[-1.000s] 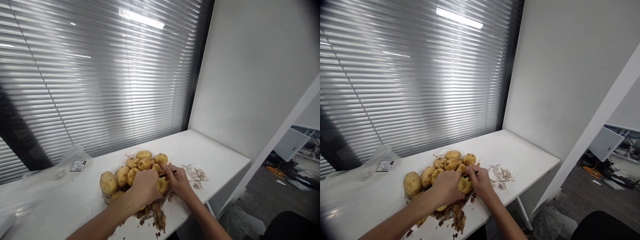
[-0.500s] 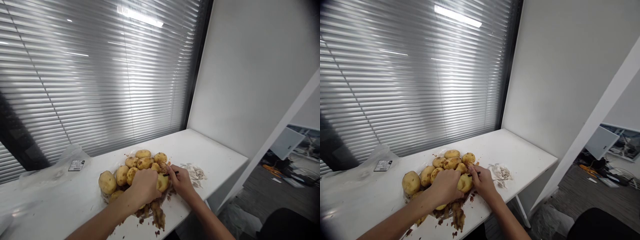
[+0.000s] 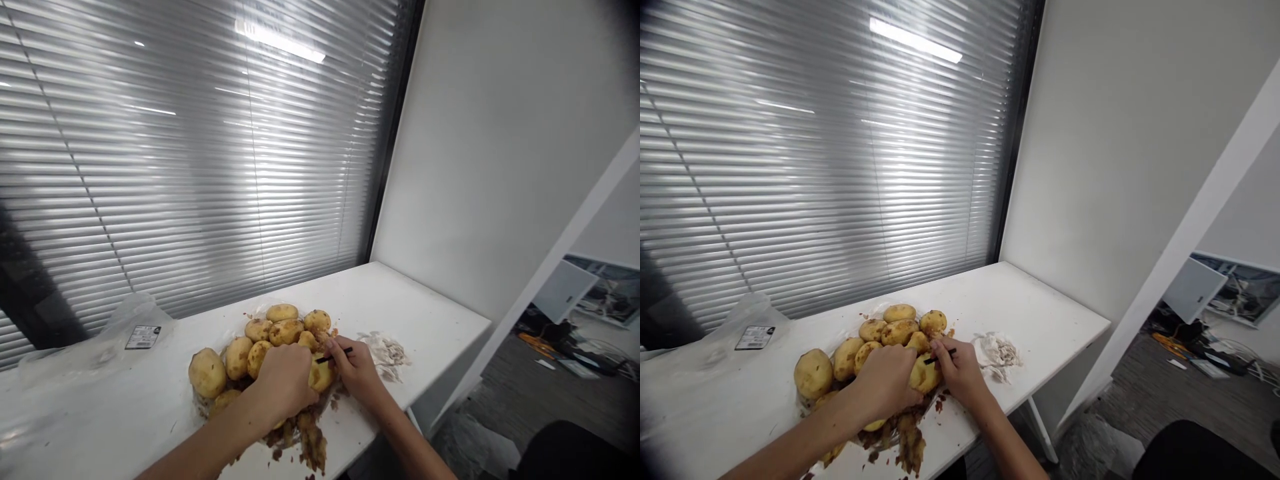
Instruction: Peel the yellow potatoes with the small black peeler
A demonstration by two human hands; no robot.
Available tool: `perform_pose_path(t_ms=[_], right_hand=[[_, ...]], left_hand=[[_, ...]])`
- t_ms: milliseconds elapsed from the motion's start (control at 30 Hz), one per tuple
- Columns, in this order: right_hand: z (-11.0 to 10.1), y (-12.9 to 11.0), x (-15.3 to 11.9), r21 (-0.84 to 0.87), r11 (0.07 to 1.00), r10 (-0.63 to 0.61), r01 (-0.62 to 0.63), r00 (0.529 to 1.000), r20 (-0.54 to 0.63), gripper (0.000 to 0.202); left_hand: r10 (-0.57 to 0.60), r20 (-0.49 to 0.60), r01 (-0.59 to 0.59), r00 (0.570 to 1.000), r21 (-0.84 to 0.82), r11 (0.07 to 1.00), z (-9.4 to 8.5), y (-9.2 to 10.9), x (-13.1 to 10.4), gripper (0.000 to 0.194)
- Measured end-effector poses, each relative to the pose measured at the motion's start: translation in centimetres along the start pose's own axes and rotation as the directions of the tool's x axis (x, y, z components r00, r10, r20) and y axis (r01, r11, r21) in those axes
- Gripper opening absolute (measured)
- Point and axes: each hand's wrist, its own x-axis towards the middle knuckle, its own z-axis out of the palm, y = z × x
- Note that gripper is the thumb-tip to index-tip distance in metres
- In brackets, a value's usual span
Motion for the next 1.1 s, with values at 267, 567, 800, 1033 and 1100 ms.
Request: perform_pose_path(t_ms=[267, 567, 800, 1033, 1100], right_hand=[[-0.2, 0.0, 0.2, 0.037, 0.998, 0.053, -0.053, 0.999, -0.013, 0.049], [-0.5, -0.4, 1.0, 0.05, 0.996, 0.072, -0.072, 0.997, 0.005, 0.048], [-0.5, -0.4, 1.0, 0.037, 0.998, 0.052, -0.053, 0.998, 0.021, 0.044], [-0.2, -0.4, 1.0, 0.058, 0.998, 0.024, -0.028, 0.997, 0.067, 0.044], [-0.3, -0.4, 1.0, 0.055, 0.998, 0.037, -0.04, 0.998, 0.04, 0.044]], left_hand=[[-0.001, -0.005, 0.001, 1.0, -0.003, 1.0, 0.3, -0.1, 0.1, 0.029], [0.01, -0.021, -0.01, 1.0, 0.021, 1.0, 0.5, -0.2, 0.3, 0.032], [0.011, -0.029, -0.01, 1.0, 0.015, 1.0, 0.7, -0.2, 0.2, 0.033], [0.007, -0.044, -0.006, 0.999, 0.019, 1.0, 0.8, -0.3, 0.3, 0.032], [0.009, -0.04, -0.008, 0.999, 0.016, 1.0, 0.8, -0.3, 0.2, 0.032]])
